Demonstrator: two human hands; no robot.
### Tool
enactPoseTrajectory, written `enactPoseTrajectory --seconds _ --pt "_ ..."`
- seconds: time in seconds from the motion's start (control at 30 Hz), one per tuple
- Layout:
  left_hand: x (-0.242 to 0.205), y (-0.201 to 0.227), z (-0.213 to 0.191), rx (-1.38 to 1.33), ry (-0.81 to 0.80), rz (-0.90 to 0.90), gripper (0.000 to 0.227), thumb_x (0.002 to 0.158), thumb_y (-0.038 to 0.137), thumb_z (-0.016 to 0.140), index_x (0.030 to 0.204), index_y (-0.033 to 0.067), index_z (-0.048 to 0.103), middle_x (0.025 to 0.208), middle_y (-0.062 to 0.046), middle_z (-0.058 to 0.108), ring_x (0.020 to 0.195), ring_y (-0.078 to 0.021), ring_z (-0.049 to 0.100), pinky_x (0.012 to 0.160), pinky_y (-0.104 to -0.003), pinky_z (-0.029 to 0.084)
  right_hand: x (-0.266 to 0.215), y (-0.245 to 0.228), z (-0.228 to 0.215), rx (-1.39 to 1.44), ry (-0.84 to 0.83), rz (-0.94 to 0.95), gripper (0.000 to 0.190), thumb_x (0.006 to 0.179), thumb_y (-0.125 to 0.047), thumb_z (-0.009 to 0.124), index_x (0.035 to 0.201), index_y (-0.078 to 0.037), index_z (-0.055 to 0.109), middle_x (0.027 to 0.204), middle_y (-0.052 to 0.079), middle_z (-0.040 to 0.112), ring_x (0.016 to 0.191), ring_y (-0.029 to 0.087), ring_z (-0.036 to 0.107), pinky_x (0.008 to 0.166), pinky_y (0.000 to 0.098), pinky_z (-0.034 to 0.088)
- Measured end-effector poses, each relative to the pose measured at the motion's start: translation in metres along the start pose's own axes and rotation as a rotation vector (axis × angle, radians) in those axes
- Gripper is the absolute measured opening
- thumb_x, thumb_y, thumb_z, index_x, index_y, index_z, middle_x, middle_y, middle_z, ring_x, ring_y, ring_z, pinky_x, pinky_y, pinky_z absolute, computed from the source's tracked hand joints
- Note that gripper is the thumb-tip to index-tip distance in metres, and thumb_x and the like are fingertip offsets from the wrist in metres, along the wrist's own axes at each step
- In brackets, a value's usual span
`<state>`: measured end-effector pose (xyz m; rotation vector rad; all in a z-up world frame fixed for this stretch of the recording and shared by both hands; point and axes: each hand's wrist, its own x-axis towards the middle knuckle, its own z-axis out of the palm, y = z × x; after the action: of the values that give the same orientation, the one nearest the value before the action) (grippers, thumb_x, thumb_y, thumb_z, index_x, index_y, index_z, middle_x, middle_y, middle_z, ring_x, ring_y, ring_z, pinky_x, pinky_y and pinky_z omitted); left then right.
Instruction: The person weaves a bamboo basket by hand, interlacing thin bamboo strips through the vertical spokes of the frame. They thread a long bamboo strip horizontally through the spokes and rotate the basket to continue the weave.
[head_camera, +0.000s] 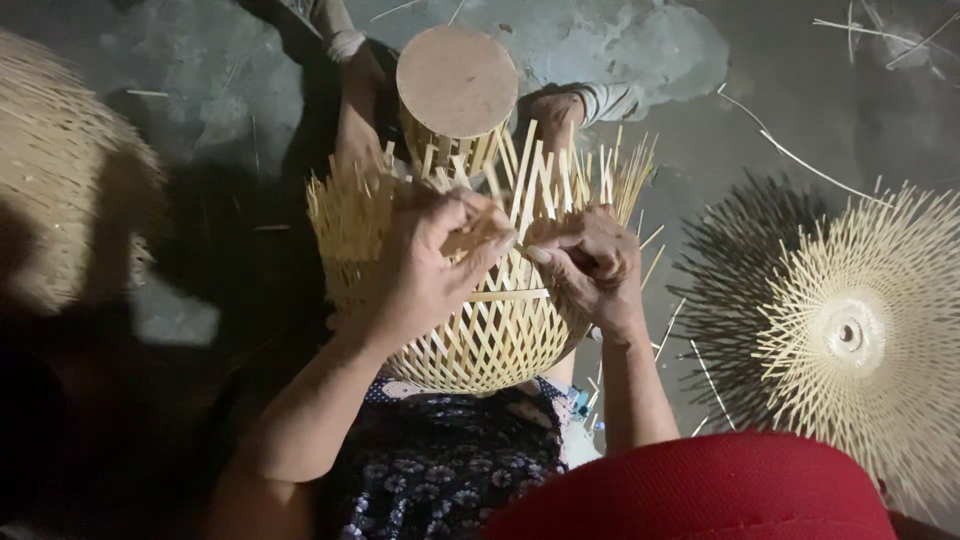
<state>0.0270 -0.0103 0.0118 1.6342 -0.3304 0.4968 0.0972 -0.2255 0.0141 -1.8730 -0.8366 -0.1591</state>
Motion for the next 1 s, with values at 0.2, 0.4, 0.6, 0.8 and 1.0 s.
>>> enactPoseTrajectory --seconds 0.2,0.4,0.6,0.8,1.0 --pt "-0.008 0.021 0.018 0.816 0.187 0.202 0.06 0.085 0.021 0.084 0.134 0.0057 0.055 0.131 -0.009 0.059 0.114 -0.0229 0.055 0.097 -0.043 0.047 0.003 -0.01 0.0 0.042 0.031 -0.011 0.015 0.086 -0.023 0.085 0.093 -0.013 0.077 0.079 -0.003 0.064 0.076 0.013 0.05 0.076 0.0306 0.037" --pt "-0.012 0.008 0.023 0.81 -0.039 0.139 0.039 0.091 0.021 0.085 0.123 0.0133 0.064 0.116 -0.005 0.055 0.105 -0.0199 0.055 0.09 -0.035 0.048 -0.005 -0.013 -0.031 -0.2 -0.093 -0.113 0.024 0.087 -0.018 0.082 0.11 -0.011 0.077 0.095 0.0 0.076 0.076 0.012 0.056 0.072 0.0312 0.043" --pt "-0.004 0.026 0.018 0.679 -0.095 0.059 0.023 0.088 0.017 0.082 0.104 0.0123 0.067 0.112 -0.005 0.053 0.104 -0.0213 0.056 0.088 -0.034 0.052 -0.047 0.06 -0.046 -0.291 0.195 0.012 0.019 0.102 -0.015 0.078 0.116 -0.015 0.066 0.105 -0.002 0.069 0.091 0.006 0.066 0.08 0.0254 0.06" --pt "0.003 0.04 0.014 0.636 -0.124 0.029 0.02 0.085 0.013 0.082 0.098 0.0099 0.067 0.11 -0.005 0.054 0.103 -0.0214 0.057 0.087 -0.037 0.051 -0.012 0.017 -0.021 0.152 0.123 0.063 0.019 0.093 -0.022 0.082 0.106 -0.01 0.076 0.104 0.002 0.07 0.099 0.012 0.064 0.084 0.0343 0.057" --pt "0.004 0.044 0.013 0.595 -0.135 -0.008 0.019 0.087 0.01 0.081 0.101 0.008 0.069 0.108 -0.005 0.056 0.101 -0.0194 0.058 0.086 -0.037 0.05 0.018 -0.023 -0.021 -0.37 -0.129 0.076 0.033 0.083 -0.032 0.083 0.099 -0.005 0.076 0.102 0.004 0.068 0.097 0.02 0.062 0.081 0.0395 0.057"
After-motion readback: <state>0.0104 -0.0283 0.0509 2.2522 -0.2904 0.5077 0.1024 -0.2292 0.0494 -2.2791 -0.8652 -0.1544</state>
